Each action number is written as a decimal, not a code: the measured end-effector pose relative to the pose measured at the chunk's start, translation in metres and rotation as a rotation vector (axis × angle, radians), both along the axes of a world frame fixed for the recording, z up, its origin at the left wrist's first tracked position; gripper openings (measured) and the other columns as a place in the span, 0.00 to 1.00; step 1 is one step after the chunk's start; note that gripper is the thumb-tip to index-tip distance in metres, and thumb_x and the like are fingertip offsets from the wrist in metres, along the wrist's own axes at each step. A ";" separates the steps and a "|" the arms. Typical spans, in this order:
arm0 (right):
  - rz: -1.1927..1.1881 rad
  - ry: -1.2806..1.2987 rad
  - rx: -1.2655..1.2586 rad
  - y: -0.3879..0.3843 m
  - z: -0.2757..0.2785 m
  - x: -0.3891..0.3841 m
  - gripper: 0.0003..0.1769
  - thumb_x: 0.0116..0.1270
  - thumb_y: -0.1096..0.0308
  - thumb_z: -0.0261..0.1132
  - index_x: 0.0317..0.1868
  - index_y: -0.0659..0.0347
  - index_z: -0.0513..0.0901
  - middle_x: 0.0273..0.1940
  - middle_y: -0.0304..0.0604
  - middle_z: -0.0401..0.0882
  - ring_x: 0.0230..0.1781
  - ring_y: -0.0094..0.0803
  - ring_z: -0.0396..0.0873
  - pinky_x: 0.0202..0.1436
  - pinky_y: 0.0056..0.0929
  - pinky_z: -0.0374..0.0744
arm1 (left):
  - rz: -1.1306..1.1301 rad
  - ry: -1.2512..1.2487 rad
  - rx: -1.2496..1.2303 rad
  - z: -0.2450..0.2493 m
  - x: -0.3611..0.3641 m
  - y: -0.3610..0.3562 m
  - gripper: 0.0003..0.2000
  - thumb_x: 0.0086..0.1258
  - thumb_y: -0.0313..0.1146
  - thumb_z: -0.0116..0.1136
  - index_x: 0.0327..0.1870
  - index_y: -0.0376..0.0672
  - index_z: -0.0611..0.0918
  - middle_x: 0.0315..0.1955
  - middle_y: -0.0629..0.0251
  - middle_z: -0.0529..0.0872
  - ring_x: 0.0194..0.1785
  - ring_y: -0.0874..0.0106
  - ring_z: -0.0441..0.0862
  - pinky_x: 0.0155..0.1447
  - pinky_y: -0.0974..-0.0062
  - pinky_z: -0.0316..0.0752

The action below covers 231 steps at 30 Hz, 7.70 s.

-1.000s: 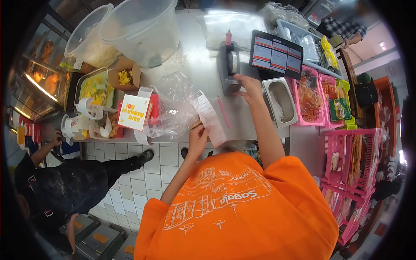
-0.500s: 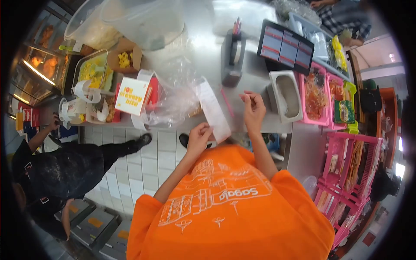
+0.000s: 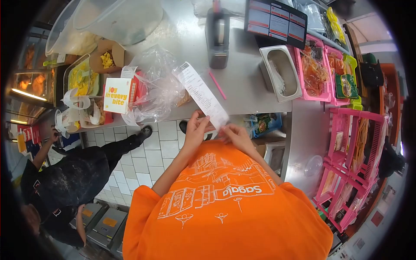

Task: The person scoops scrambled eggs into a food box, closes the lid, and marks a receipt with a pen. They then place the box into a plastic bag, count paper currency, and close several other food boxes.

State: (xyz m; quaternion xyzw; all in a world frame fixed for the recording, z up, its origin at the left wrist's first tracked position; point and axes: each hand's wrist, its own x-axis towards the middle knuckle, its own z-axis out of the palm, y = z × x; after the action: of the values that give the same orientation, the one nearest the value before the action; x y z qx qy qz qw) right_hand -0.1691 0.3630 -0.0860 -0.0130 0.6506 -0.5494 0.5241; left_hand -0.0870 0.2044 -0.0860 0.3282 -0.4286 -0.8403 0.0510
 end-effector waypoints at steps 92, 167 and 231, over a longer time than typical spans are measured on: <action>-0.919 0.988 -0.194 0.505 -0.088 -0.115 0.15 0.65 0.59 0.61 0.41 0.65 0.79 0.29 0.43 0.76 0.26 0.31 0.75 0.32 0.30 0.77 | -0.079 -0.646 -1.349 -0.121 0.299 0.194 0.22 0.66 0.33 0.57 0.58 0.34 0.67 0.47 0.47 0.76 0.54 0.53 0.71 0.59 0.58 0.65; -0.093 0.853 -0.365 -0.254 0.116 -0.048 0.23 0.65 0.63 0.65 0.57 0.64 0.72 0.51 0.50 0.78 0.44 0.31 0.81 0.42 0.28 0.78 | 0.436 0.346 0.486 0.106 0.001 -0.229 0.19 0.71 0.36 0.53 0.56 0.32 0.70 0.51 0.53 0.79 0.54 0.62 0.80 0.61 0.63 0.79; -0.040 1.084 -0.027 -0.233 0.092 -0.037 0.21 0.60 0.56 0.70 0.24 0.68 0.81 0.17 0.42 0.77 0.17 0.20 0.71 0.22 0.25 0.70 | 0.330 0.203 0.511 0.072 -0.014 -0.178 0.21 0.72 0.41 0.53 0.59 0.37 0.70 0.49 0.58 0.76 0.49 0.65 0.77 0.52 0.68 0.77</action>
State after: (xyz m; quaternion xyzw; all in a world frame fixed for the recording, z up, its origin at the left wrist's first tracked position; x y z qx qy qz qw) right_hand -0.2066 0.1299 0.0064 -0.2889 0.8206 -0.4823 0.1027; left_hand -0.1010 0.0266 -0.0137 0.3100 -0.1374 -0.9295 0.1450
